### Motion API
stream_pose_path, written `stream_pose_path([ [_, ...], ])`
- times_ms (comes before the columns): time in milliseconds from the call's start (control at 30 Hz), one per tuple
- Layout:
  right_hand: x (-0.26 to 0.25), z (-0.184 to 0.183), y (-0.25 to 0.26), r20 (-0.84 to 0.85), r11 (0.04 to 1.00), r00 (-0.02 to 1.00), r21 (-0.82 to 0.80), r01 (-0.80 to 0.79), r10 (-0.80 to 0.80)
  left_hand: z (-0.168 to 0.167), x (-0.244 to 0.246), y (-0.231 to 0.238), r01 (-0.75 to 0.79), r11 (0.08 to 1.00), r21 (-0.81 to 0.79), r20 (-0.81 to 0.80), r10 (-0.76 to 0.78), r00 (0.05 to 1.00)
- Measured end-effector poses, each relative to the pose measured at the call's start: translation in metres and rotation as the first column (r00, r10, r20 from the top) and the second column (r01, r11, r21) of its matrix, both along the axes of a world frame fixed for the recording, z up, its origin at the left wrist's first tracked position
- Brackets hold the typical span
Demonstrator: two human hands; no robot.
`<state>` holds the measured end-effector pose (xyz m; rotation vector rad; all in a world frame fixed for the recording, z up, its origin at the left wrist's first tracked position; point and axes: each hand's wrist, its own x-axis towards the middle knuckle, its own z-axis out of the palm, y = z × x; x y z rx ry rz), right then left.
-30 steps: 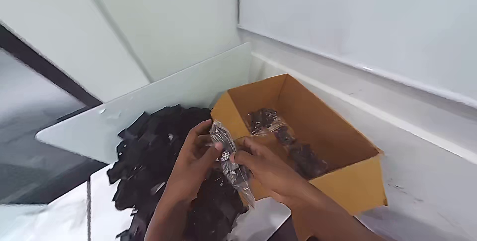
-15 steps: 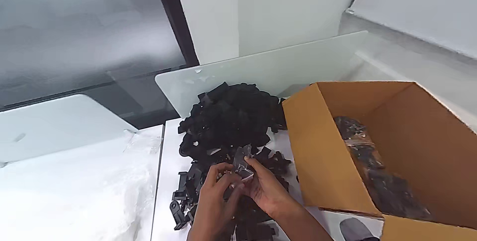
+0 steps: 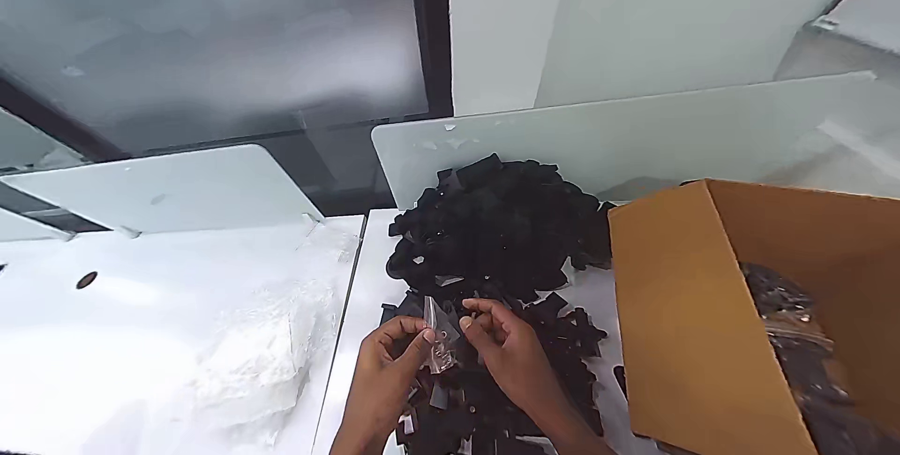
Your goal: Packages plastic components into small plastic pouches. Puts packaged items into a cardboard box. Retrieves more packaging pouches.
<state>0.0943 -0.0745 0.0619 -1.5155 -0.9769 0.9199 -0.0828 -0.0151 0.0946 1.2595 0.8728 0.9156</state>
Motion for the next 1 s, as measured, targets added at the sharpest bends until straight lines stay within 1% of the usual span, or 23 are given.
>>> stream_pose_path([
  [33, -0.004, 0.000, 0.000, 0.090, 0.991, 0.996, 0.131, -0.006, -0.005, -0.001, -0.004, -0.001, -0.010, 0.999, -0.051, 0.036, 0.012, 0.999],
  [67, -0.008, 0.002, 0.000, 0.142, 0.970, 0.990, 0.238, -0.041, 0.006, -0.001, -0.006, -0.002, -0.014, 0.996, -0.085, 0.066, 0.020, 0.998],
  [100, -0.010, 0.005, 0.001, 0.188, 0.945, 0.982, 0.316, -0.089, 0.030, -0.001, -0.008, -0.004, -0.018, 0.994, -0.106, 0.088, 0.027, 0.996],
  [167, -0.013, 0.008, 0.003, 0.299, 0.901, 0.953, 0.397, -0.176, 0.054, 0.000, -0.009, -0.005, -0.025, 0.993, -0.118, 0.120, 0.039, 0.992],
  [233, -0.015, 0.008, 0.005, 0.373, 0.884, 0.926, 0.411, -0.223, 0.060, -0.001, -0.009, -0.005, -0.016, 0.993, -0.120, 0.143, 0.033, 0.989],
  [333, -0.014, 0.008, 0.004, 0.393, 0.879, 0.916, 0.403, -0.254, 0.085, -0.003, -0.007, -0.004, 0.006, 0.994, -0.106, 0.142, 0.009, 0.990],
  [467, -0.011, 0.007, -0.001, 0.377, 0.892, 0.925, 0.403, -0.204, 0.042, -0.005, 0.000, -0.004, 0.030, 0.997, -0.065, 0.115, -0.022, 0.993],
  [633, -0.003, 0.007, -0.005, 0.430, 0.889, 0.903, 0.422, -0.180, -0.021, -0.003, 0.008, -0.004, 0.048, 0.999, -0.021, 0.093, -0.046, 0.995],
  [800, 0.001, 0.007, -0.008, 0.410, 0.889, 0.911, 0.428, -0.164, -0.029, 0.002, 0.012, -0.004, 0.070, 0.997, -0.041, 0.106, -0.066, 0.992],
  [1000, 0.003, 0.006, -0.013, 0.418, 0.901, 0.908, 0.402, -0.166, -0.019, -0.003, 0.018, -0.006, 0.057, 0.995, -0.076, 0.135, -0.047, 0.990],
])
